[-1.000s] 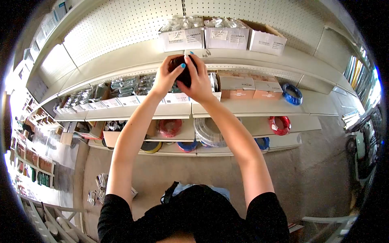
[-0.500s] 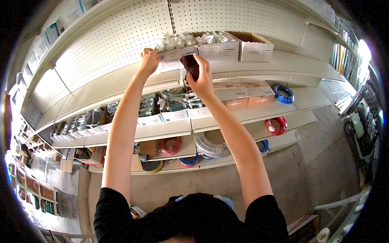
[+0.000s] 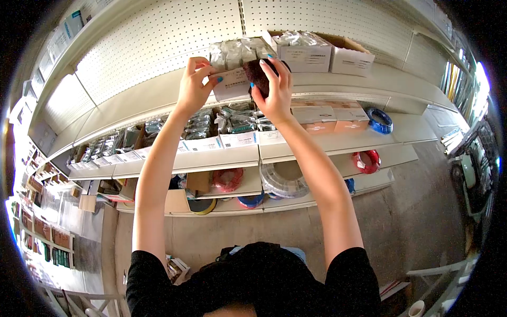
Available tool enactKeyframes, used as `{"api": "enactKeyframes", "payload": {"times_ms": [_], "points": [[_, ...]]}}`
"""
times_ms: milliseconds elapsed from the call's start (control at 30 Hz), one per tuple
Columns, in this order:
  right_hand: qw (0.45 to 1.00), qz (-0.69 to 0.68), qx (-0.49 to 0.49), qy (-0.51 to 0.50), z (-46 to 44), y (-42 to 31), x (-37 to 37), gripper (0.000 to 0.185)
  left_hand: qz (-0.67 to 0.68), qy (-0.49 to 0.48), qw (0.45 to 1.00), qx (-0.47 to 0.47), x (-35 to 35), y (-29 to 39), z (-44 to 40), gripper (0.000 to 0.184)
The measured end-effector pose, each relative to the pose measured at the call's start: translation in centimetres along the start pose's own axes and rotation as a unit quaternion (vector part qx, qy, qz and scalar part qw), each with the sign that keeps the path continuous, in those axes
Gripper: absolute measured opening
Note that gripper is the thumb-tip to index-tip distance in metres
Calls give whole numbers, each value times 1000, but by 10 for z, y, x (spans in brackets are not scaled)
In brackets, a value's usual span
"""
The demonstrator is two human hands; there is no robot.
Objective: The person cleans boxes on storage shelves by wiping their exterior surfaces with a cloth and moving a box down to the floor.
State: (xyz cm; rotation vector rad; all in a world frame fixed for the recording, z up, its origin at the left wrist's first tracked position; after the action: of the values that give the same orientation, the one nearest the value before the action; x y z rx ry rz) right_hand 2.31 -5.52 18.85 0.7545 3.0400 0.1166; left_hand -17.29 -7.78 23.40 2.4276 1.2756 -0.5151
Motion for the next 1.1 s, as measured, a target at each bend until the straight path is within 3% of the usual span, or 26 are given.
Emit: {"api": "enactKeyframes", "payload": {"times_ms": [100, 200, 233, 333, 367, 500, 600, 633, 933, 1000, 1100], "points": [[999, 31, -28, 10, -8, -12, 4, 54, 13, 53, 998, 32, -13, -1, 7, 28], [997, 58, -56, 2, -16, -24, 12, 51, -58, 36, 988, 136, -7, -3, 15, 38], [995, 70, -72, -6, -19, -29, 16, 51, -54, -13, 986, 157, 0, -9, 17, 62], [988, 107, -103, -40, -21, -35, 37, 53, 27, -34, 987, 156, 10, -18, 27, 96], [988, 111, -98, -49, -21, -36, 44, 54, -7, -57, 984, 170, 18, -24, 28, 121], [993, 91, -71, -38, -16, -37, 59, 52, -17, -49, 979, 195, 33, -24, 28, 129], [991, 111, -65, -28, 5, -39, 65, 47, -19, 11, 978, 205, 31, -24, 27, 113], [990, 116, -69, -32, 13, -40, 67, 47, 0, 18, 982, 190, 29, -24, 27, 100], [977, 117, -157, -85, 44, -51, 71, 38, 27, 20, 984, 173, 23, -25, 25, 85], [969, 170, -150, -94, 36, -46, 71, 36, 37, 24, 984, 171, 24, -25, 24, 86], [980, 187, -55, -41, 9, -12, 55, 43, 50, 20, 988, 145, 27, -30, 26, 90]]}}
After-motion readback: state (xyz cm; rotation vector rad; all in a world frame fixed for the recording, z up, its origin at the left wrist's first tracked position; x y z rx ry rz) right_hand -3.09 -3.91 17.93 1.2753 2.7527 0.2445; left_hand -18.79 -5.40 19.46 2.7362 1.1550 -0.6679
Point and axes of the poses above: each hand's wrist, its own z-axis away from the middle knuckle, its own x-axis out of the palm, y = z × x, the point moved 7 cm from there along -z, towards the middle knuckle, and after that the axes turned 2 degrees about -x, right-handed, at the moved point
